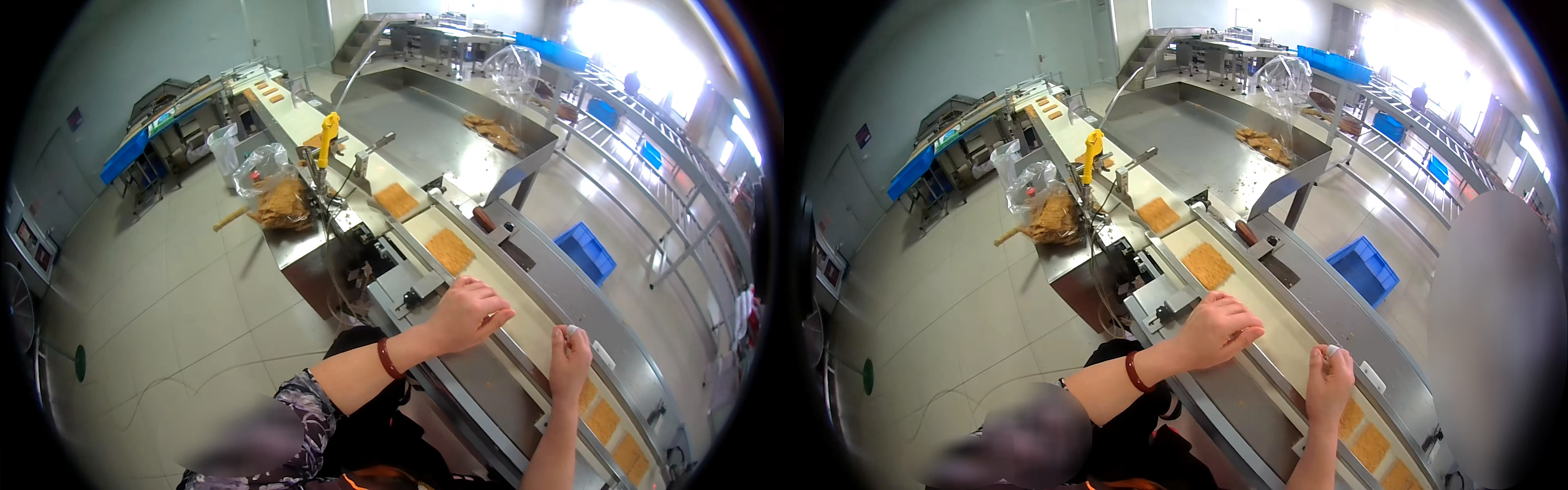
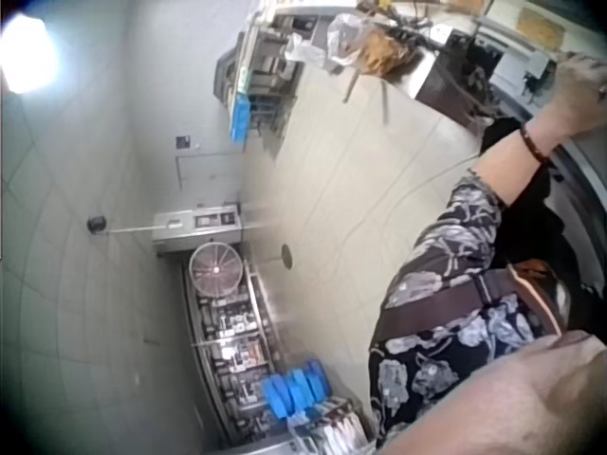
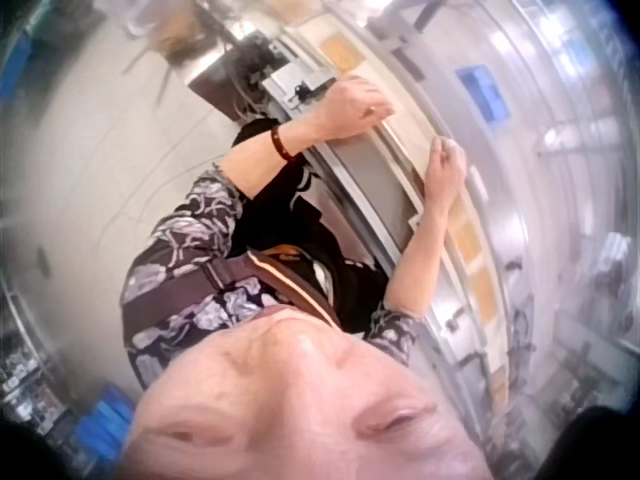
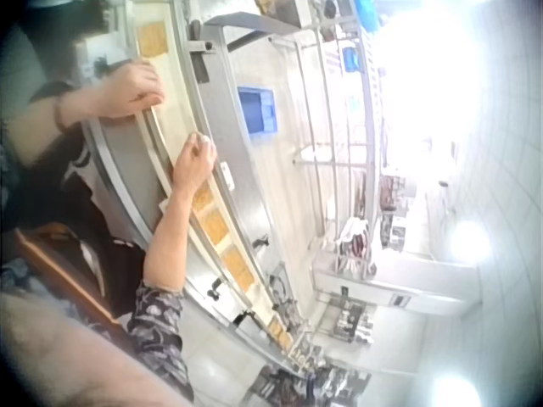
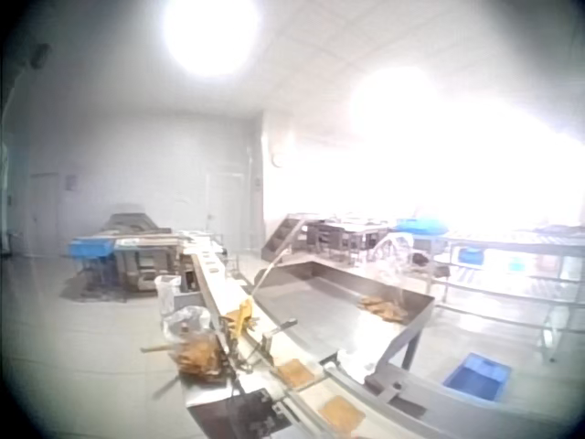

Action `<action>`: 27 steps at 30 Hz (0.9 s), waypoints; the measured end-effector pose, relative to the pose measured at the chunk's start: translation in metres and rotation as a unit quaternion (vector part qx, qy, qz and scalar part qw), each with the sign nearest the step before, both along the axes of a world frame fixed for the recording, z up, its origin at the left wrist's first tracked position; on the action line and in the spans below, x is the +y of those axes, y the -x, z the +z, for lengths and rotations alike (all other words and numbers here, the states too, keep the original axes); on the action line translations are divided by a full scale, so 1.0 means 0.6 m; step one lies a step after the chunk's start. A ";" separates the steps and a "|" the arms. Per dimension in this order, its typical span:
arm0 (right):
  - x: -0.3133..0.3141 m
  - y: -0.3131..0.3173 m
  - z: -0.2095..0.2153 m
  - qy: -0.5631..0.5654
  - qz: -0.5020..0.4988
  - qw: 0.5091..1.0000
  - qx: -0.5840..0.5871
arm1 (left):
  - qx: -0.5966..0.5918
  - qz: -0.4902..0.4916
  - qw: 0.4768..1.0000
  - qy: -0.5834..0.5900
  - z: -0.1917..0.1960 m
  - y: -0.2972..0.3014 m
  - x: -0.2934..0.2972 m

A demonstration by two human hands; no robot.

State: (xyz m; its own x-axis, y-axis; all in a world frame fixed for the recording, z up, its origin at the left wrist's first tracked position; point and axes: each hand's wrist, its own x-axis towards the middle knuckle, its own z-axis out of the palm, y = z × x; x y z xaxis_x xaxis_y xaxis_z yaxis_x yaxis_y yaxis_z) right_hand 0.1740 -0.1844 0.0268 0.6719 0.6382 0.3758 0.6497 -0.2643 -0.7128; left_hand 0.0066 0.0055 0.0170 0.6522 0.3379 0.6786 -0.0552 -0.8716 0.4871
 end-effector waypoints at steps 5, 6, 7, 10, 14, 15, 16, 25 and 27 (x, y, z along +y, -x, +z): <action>-0.002 -0.003 -0.003 0.016 -0.007 1.000 0.000 | 0.000 0.006 1.000 -0.008 0.002 0.002 0.003; -0.001 0.000 0.000 0.022 -0.010 1.000 0.010 | 0.001 0.008 1.000 -0.007 0.004 0.002 0.005; 0.000 0.003 0.003 0.021 -0.011 1.000 0.013 | 0.008 0.017 1.000 -0.011 0.005 0.003 0.007; 0.000 0.007 0.007 0.019 -0.015 0.999 0.021 | 0.000 0.043 0.999 -0.031 0.012 0.002 0.014; -0.004 -0.004 -0.006 0.012 -0.017 1.000 -0.001 | 0.003 0.039 0.999 0.002 0.004 -0.010 0.034; -0.003 -0.007 -0.010 0.014 -0.016 1.000 -0.013 | 0.004 0.053 0.999 -0.006 0.006 -0.010 0.039; -0.004 -0.007 -0.013 0.018 -0.017 1.000 -0.005 | 0.010 0.059 0.998 -0.004 0.010 -0.008 0.043; 0.012 0.010 -0.027 0.148 -0.043 0.958 -0.240 | 0.209 0.240 0.941 -0.119 -0.016 -0.016 0.049; 0.015 0.010 -0.032 0.144 -0.042 0.961 -0.231 | 0.251 0.181 0.946 -0.099 -0.021 -0.029 0.021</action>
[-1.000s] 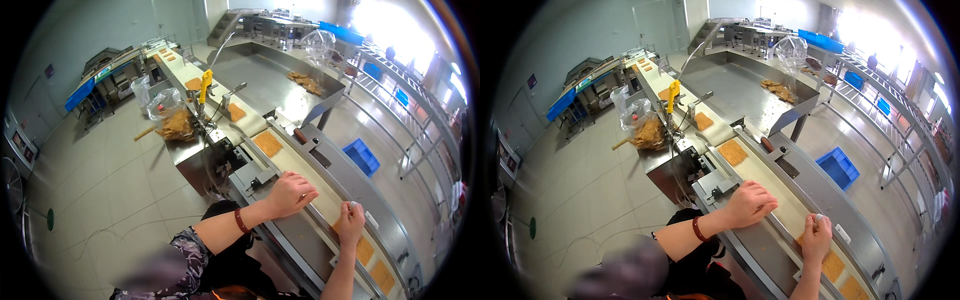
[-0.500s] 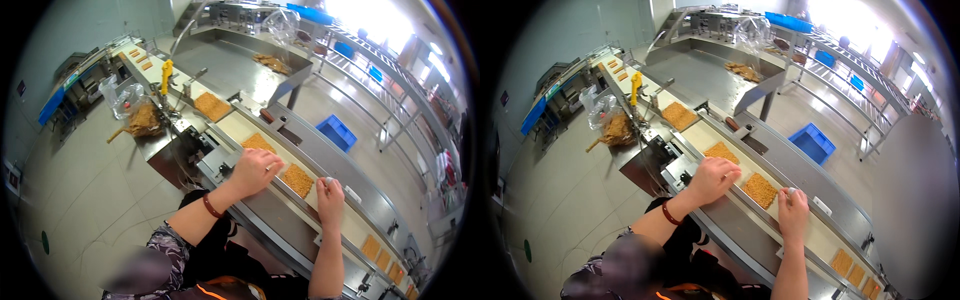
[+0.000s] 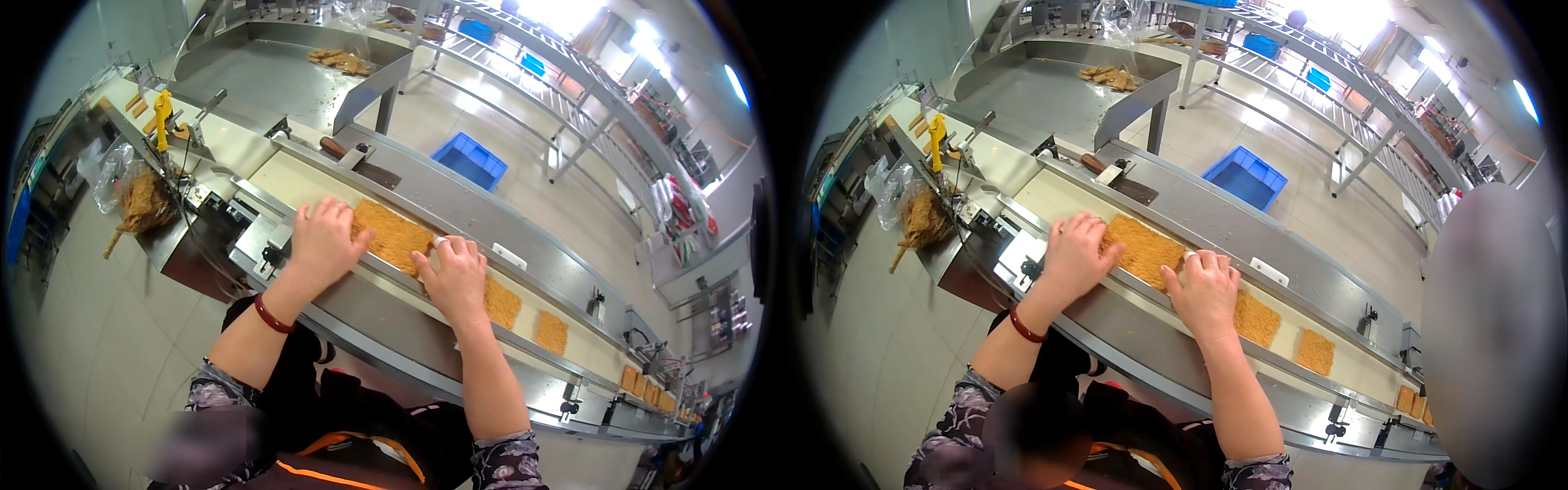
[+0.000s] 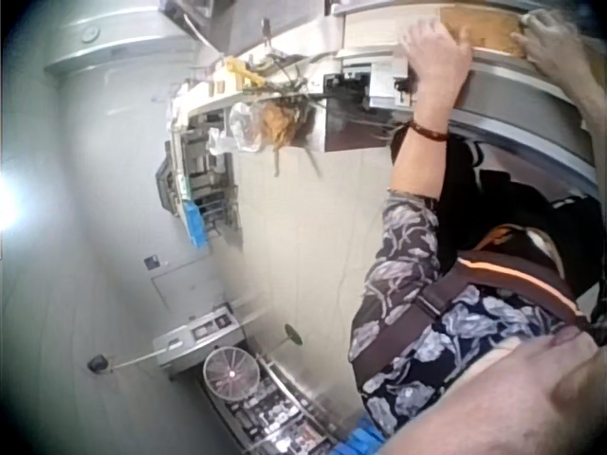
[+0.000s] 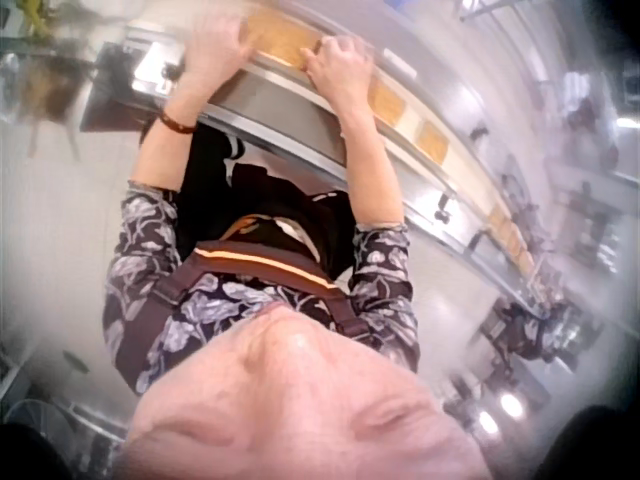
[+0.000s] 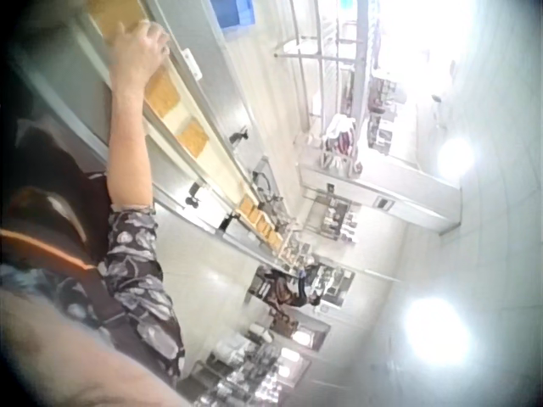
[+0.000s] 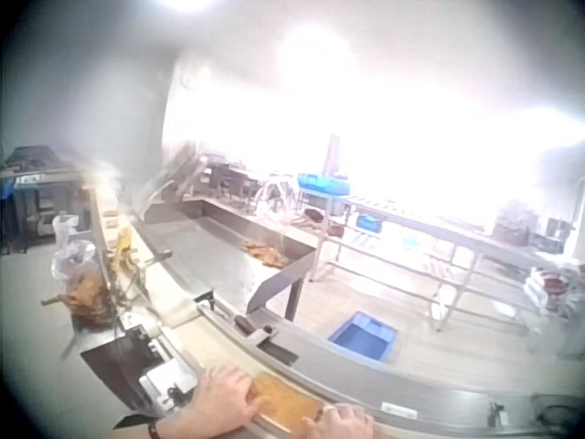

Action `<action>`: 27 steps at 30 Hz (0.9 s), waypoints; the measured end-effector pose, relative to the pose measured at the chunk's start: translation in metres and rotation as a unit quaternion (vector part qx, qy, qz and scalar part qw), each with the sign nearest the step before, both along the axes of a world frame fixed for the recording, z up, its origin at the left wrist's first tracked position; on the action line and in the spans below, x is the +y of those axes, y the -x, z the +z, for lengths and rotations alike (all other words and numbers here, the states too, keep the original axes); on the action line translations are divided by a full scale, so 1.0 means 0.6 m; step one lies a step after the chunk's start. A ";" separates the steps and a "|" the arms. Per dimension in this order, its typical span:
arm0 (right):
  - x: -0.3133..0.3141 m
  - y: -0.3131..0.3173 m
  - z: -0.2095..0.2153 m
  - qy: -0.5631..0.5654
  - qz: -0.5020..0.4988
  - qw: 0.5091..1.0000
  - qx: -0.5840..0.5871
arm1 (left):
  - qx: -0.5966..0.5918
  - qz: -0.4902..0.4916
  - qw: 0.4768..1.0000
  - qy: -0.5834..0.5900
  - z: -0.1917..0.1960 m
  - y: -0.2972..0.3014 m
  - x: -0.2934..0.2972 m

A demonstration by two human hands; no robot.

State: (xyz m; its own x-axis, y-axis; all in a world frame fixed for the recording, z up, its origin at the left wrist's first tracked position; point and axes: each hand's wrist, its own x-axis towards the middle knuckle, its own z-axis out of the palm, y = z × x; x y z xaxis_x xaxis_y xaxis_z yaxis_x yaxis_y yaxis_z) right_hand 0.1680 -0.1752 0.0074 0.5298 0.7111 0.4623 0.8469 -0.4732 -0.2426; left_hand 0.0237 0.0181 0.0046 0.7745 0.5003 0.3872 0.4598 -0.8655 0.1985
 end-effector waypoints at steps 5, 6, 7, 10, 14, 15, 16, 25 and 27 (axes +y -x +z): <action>0.002 -0.001 0.012 -0.173 -0.009 0.927 0.334 | -0.097 -0.080 0.973 0.196 0.021 -0.005 -0.042; 0.006 0.003 0.016 -0.202 0.014 0.904 0.378 | -0.123 -0.086 0.954 0.258 0.030 -0.005 -0.052; 0.010 0.006 0.017 -0.230 0.036 0.877 0.420 | -0.149 -0.092 0.931 0.319 0.034 -0.005 -0.062; 0.016 0.014 0.021 -0.230 0.044 0.928 0.291 | -0.213 -0.115 0.922 0.301 0.009 -0.020 -0.078; 0.001 -0.008 0.020 -0.247 0.030 0.901 0.356 | -0.329 -0.061 0.861 0.383 0.016 -0.020 -0.045; -0.008 -0.019 0.021 -0.230 0.027 0.907 0.352 | -0.333 -0.049 0.856 0.392 0.033 -0.012 -0.036; -0.015 -0.025 0.020 -0.211 0.027 0.912 0.350 | -0.373 -0.059 0.834 0.403 0.031 -0.009 -0.021; -0.040 -0.030 0.060 -0.078 -0.082 0.993 0.039 | -0.437 -0.074 0.723 0.530 0.018 0.025 0.043; -0.039 -0.030 0.054 -0.101 -0.054 0.991 0.068 | -0.455 -0.080 0.695 0.551 0.022 0.028 0.045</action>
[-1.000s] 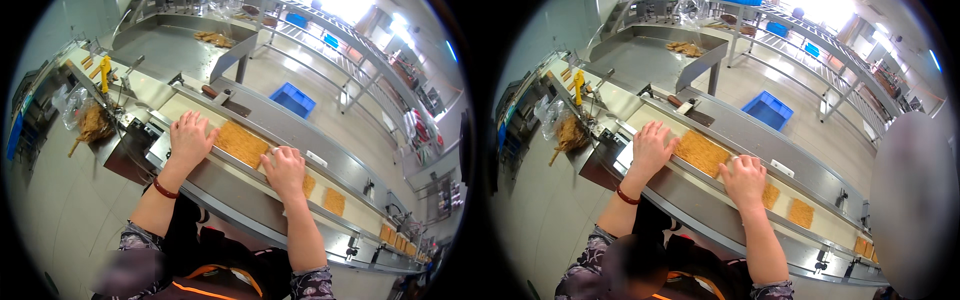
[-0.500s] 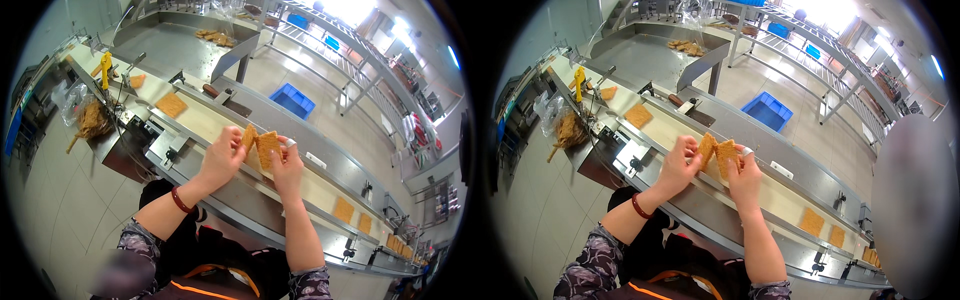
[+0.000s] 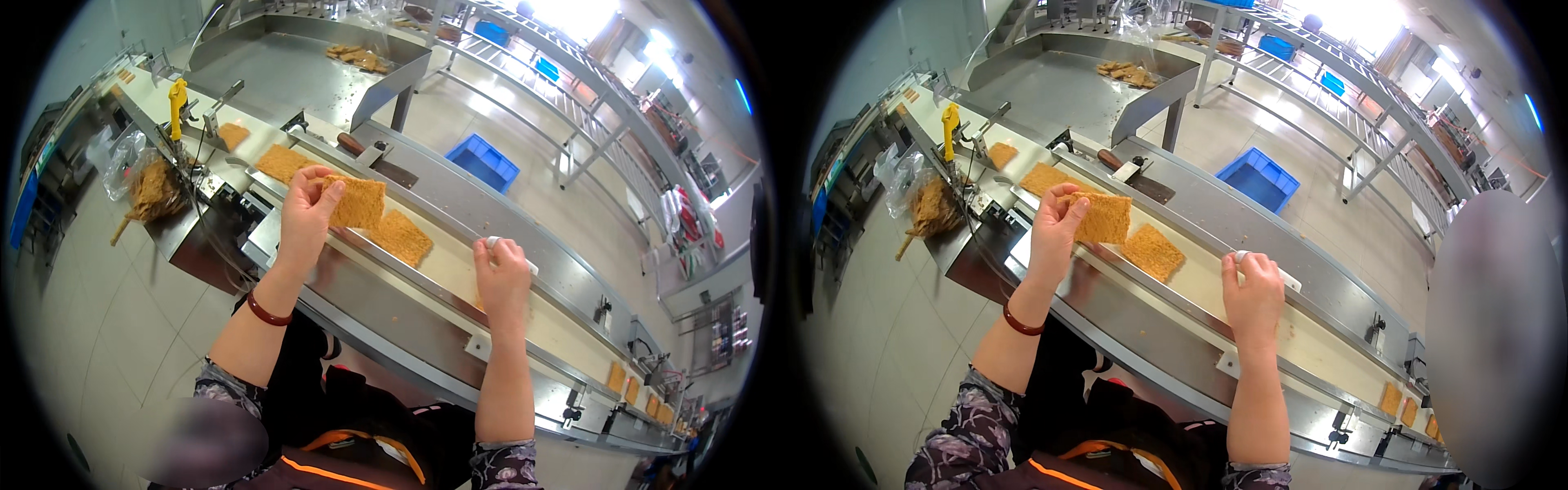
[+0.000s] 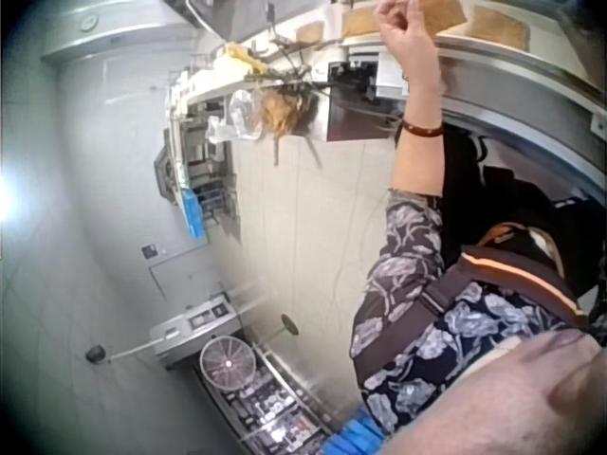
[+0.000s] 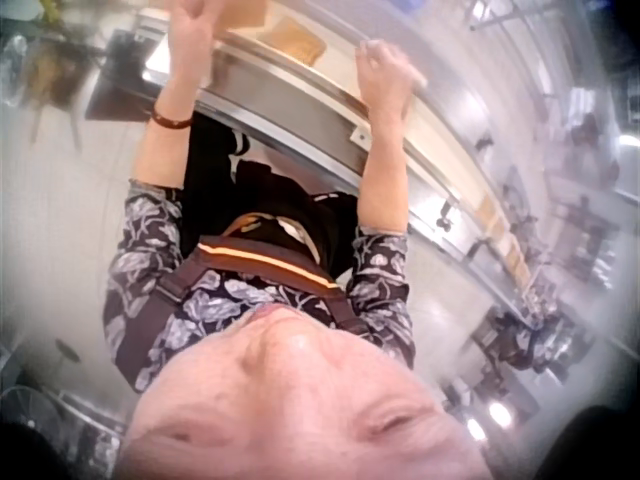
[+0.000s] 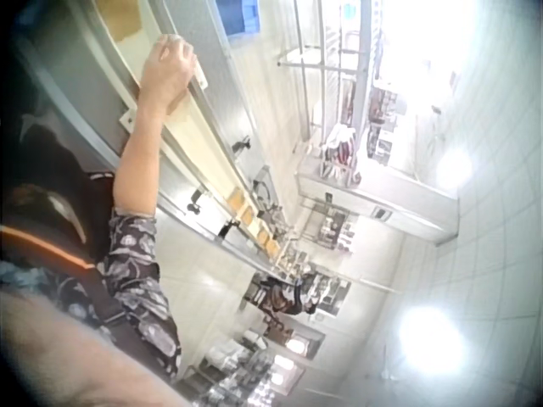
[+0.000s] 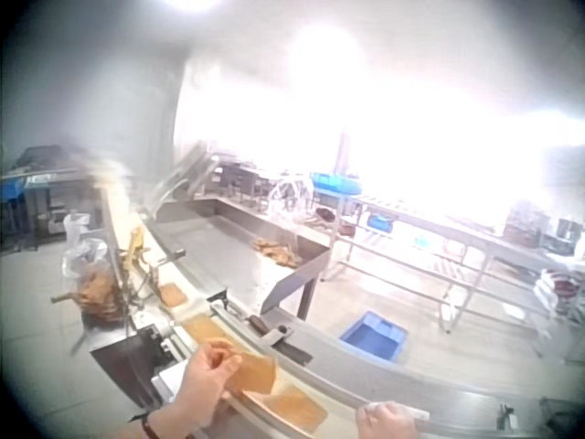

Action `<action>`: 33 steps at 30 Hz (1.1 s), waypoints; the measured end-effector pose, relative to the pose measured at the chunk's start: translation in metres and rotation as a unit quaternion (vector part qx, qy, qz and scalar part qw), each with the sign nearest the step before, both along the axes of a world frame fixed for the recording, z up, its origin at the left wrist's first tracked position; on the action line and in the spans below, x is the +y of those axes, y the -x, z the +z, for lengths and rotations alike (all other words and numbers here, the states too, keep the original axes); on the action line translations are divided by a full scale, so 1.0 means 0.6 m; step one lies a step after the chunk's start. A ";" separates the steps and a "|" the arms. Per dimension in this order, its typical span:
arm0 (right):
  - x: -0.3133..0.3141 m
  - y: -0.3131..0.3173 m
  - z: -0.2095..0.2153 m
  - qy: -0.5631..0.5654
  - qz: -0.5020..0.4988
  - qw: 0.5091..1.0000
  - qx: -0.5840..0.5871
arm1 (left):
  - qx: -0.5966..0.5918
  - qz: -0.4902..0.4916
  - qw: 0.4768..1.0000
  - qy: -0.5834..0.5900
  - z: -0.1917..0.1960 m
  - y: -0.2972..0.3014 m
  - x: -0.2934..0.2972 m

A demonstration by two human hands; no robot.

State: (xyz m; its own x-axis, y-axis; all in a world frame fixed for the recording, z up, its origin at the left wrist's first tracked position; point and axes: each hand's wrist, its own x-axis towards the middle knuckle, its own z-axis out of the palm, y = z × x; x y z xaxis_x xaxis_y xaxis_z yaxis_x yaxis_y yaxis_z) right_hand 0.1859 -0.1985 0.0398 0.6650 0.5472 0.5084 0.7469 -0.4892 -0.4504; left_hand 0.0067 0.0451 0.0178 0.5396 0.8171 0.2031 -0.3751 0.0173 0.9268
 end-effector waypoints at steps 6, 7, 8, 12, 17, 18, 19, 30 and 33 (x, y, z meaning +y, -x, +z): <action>0.012 0.001 -0.025 -0.024 0.040 0.999 -0.010 | -0.023 0.044 0.999 0.021 0.017 0.006 0.023; 0.012 0.002 -0.024 -0.025 0.042 0.999 -0.007 | -0.023 0.063 0.998 0.004 0.010 0.006 0.036; 0.012 0.003 -0.022 -0.026 0.044 0.999 -0.004 | -0.025 0.076 0.997 -0.002 0.006 0.006 0.046; 0.012 0.007 -0.019 -0.028 0.055 0.998 0.023 | -0.021 0.096 0.995 -0.008 0.003 0.002 0.063; 0.015 0.008 -0.025 -0.031 0.062 0.997 0.040 | 0.028 0.085 0.995 -0.040 -0.010 0.001 0.066; 0.015 0.007 -0.027 -0.036 0.064 0.996 0.051 | 0.041 0.100 0.991 -0.073 -0.012 -0.001 0.065; 0.016 0.006 -0.029 -0.040 0.066 0.995 0.062 | 0.052 0.099 0.990 -0.087 -0.013 -0.003 0.065; 0.016 0.001 -0.041 -0.033 0.091 0.992 0.079 | 0.174 0.061 0.942 -0.281 -0.016 -0.016 0.033; 0.015 0.001 -0.041 -0.033 0.100 0.992 0.066 | 0.176 0.056 0.940 -0.287 -0.016 -0.014 0.021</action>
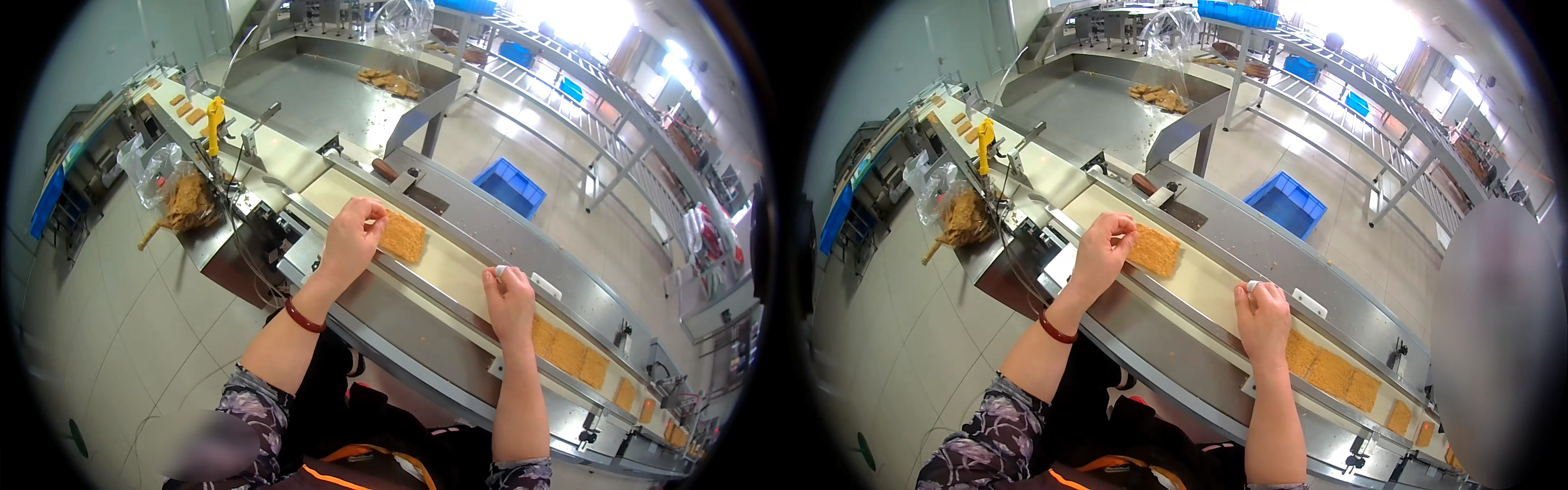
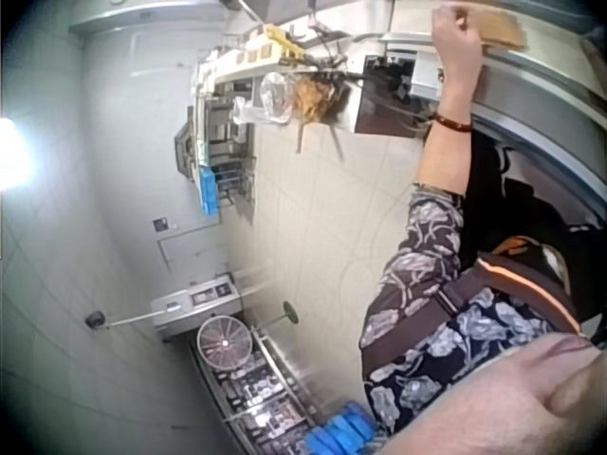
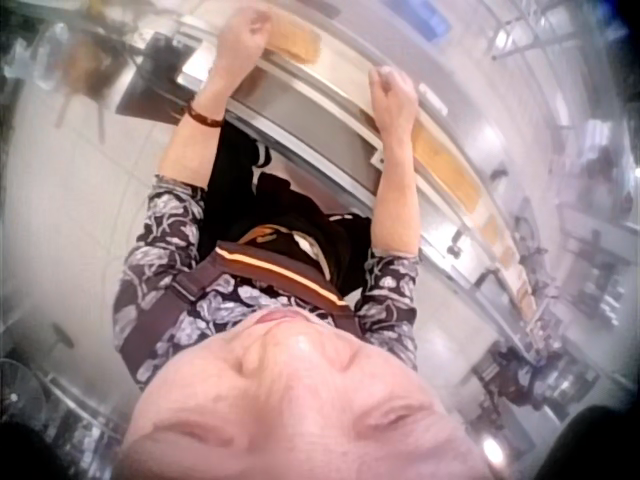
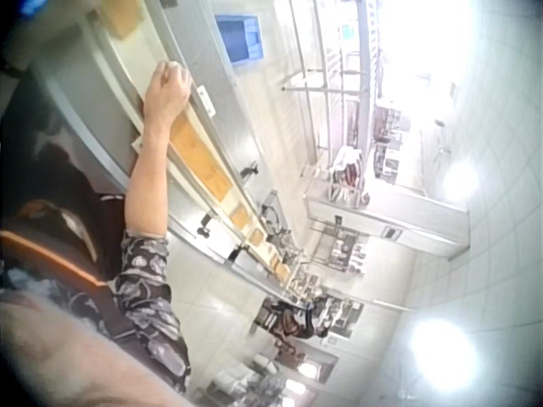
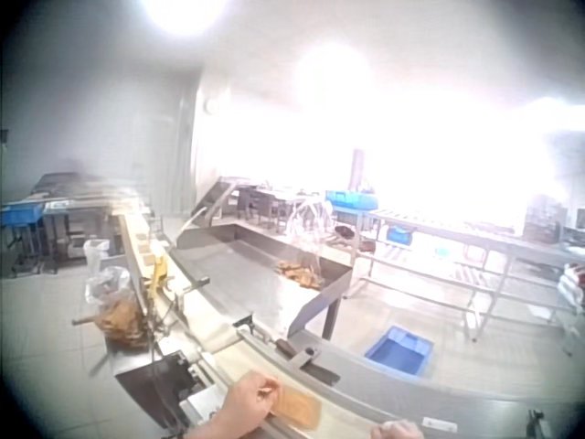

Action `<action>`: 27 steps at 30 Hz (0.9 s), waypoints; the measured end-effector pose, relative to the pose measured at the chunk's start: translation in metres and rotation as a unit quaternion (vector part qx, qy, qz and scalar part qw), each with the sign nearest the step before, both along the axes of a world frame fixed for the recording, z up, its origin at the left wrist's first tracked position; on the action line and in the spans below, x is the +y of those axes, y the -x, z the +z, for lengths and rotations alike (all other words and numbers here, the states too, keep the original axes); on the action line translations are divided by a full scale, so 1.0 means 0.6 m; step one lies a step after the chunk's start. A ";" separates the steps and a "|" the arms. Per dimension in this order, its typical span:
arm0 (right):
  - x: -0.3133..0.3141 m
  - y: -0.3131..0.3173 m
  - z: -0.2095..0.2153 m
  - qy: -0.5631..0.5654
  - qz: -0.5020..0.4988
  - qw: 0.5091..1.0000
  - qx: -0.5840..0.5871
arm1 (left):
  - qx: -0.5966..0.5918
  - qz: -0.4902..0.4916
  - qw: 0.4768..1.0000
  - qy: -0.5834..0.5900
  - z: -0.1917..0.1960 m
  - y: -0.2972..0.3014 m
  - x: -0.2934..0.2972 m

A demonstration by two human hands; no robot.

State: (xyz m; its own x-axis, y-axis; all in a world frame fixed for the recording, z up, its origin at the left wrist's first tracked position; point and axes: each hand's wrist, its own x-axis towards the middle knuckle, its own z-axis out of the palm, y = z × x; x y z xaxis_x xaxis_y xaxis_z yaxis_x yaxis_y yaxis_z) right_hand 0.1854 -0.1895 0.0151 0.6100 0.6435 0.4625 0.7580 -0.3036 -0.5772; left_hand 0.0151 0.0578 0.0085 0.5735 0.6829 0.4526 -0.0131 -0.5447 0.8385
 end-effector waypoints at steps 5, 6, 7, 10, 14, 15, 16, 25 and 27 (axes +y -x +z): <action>0.002 0.010 0.009 0.018 0.012 1.000 0.022 | -0.054 0.000 0.999 -0.005 0.003 -0.001 -0.005; 0.001 0.014 0.015 0.031 0.032 0.999 0.011 | -0.061 -0.002 0.998 -0.006 0.004 -0.004 -0.009; 0.001 0.019 0.021 0.044 0.053 0.998 0.001 | -0.058 -0.003 0.998 -0.015 0.006 -0.004 -0.011; -0.004 0.015 0.013 0.110 0.053 0.992 -0.018 | -0.055 -0.006 0.998 -0.039 0.011 0.004 -0.012; -0.014 0.005 -0.002 0.124 0.003 0.992 0.006 | -0.050 -0.020 0.998 -0.041 0.009 0.006 -0.024; -0.011 0.006 0.000 0.099 -0.018 0.995 0.013 | -0.043 -0.024 0.998 -0.038 0.010 0.006 -0.028; -0.009 0.006 0.003 0.073 -0.028 0.997 0.021 | -0.036 -0.029 0.998 -0.033 0.010 0.006 -0.033; -0.001 0.015 0.013 -0.021 -0.045 0.999 0.014 | -0.051 -0.041 0.994 -0.084 0.015 0.010 -0.049; 0.003 0.019 0.017 -0.025 -0.045 0.998 0.033 | -0.039 -0.041 0.996 -0.066 0.018 0.014 -0.052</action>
State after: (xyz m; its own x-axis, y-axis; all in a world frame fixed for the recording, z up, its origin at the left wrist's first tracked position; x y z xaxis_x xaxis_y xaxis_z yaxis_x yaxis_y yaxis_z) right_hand 0.1737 -0.1878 0.0256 0.6946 0.5612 0.4501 0.6888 -0.3381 -0.6413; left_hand 0.0066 0.0266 0.0196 0.5845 0.5667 0.5807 -0.1248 -0.6443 0.7545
